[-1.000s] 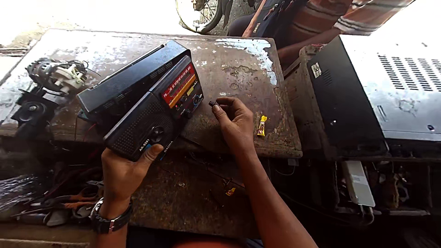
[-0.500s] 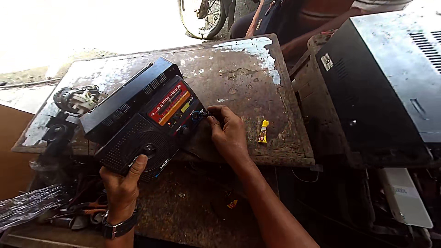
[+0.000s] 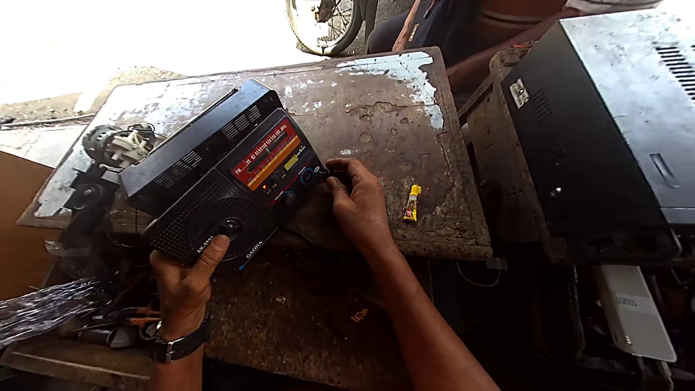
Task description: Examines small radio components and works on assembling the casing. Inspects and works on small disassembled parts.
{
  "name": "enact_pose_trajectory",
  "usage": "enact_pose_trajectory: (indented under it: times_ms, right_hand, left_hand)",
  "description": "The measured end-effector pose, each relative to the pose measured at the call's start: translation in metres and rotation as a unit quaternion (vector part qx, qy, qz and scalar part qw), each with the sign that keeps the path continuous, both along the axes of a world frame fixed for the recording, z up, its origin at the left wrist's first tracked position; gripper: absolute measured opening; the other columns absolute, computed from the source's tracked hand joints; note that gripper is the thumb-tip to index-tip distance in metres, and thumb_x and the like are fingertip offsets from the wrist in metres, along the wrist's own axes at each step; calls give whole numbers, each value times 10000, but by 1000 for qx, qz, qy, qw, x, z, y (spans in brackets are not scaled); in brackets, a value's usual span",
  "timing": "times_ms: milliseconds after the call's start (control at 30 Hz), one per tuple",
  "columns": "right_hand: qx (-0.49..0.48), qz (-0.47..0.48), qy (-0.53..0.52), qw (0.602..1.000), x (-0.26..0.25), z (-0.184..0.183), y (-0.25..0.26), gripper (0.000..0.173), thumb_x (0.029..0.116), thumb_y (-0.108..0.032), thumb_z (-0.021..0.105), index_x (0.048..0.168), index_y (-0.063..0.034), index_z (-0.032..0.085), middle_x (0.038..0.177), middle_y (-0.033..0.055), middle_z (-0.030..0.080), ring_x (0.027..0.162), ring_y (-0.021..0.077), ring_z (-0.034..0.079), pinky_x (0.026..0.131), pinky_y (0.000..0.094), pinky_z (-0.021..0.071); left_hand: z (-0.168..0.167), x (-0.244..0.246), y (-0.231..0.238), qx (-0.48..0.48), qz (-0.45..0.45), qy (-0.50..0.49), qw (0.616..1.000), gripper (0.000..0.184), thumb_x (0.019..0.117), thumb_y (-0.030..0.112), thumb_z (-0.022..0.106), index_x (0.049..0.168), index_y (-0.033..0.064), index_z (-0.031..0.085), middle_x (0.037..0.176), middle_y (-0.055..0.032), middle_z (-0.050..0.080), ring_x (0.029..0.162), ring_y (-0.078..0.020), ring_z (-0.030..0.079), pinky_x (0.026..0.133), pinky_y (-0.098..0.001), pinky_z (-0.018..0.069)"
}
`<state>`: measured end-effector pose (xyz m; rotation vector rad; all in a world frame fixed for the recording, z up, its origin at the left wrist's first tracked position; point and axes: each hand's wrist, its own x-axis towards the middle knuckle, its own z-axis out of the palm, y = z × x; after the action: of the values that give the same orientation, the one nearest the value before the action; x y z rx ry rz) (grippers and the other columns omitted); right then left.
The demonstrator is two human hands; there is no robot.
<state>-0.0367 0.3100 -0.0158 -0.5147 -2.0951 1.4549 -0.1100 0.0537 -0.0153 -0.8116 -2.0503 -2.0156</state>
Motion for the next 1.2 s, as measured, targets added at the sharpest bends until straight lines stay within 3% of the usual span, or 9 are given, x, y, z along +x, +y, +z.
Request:
enact_pose_trajectory:
  times_ms: [200,367,567,700,800,967,1200]
  right_hand:
    - [-4,5,15,1000,3,0,1,242,1021,-89,602,1257,-106,652,1135,63,703,941,196,673,788,398,557]
    - [-46,-30,55,997,6,6,4,215,1028,-120,612,1237,-92,655,1035,52,712,799,108,675,680,284,563]
    - [-118,-61,75,988,12,14,8,233,1039,-137,580,1259,-94,643,1061,35,715,829,82,685,706,250,570]
    - [-151,-43,31,987,13,16,6,231,1014,-159,625,1238,-105,647,877,15,713,639,97,639,554,272,529]
    - [-140,-35,10,989,13,17,5,183,1007,-179,649,1176,-112,658,820,5,700,602,88,629,526,268,525]
    - [-96,-24,-9,995,13,14,1,146,997,-227,680,1100,-124,673,802,-9,684,608,80,625,530,280,526]
    - [-78,2,-14,997,11,12,-2,155,1006,-179,657,1151,-122,666,882,11,701,703,104,663,617,316,563]
  left_hand:
    - [-1,-1,1,24,1,-25,999,658,827,225,849,1367,159,480,1198,24,693,1107,-137,682,990,-353,579]
    - [-10,-2,0,73,5,-56,996,729,802,224,877,1390,125,457,1198,-17,699,1108,-168,689,997,-395,579]
    - [-22,-2,-4,112,38,-91,989,860,755,235,915,1421,100,388,1221,-58,682,1133,-199,682,1001,-435,578]
    - [-24,-4,-5,126,38,-100,986,869,742,217,924,1413,86,387,1207,-74,684,1122,-206,685,996,-443,581]
    - [-24,-3,-3,140,49,-113,982,844,733,205,927,1389,85,409,1188,-77,692,1106,-204,693,981,-444,588]
    - [-25,-3,-2,140,53,-116,982,850,735,208,921,1399,100,401,1205,-72,682,1121,-199,684,989,-440,582]
    - [-25,-2,0,140,43,-102,984,829,738,208,923,1386,100,418,1191,-63,689,1111,-193,687,991,-431,582]
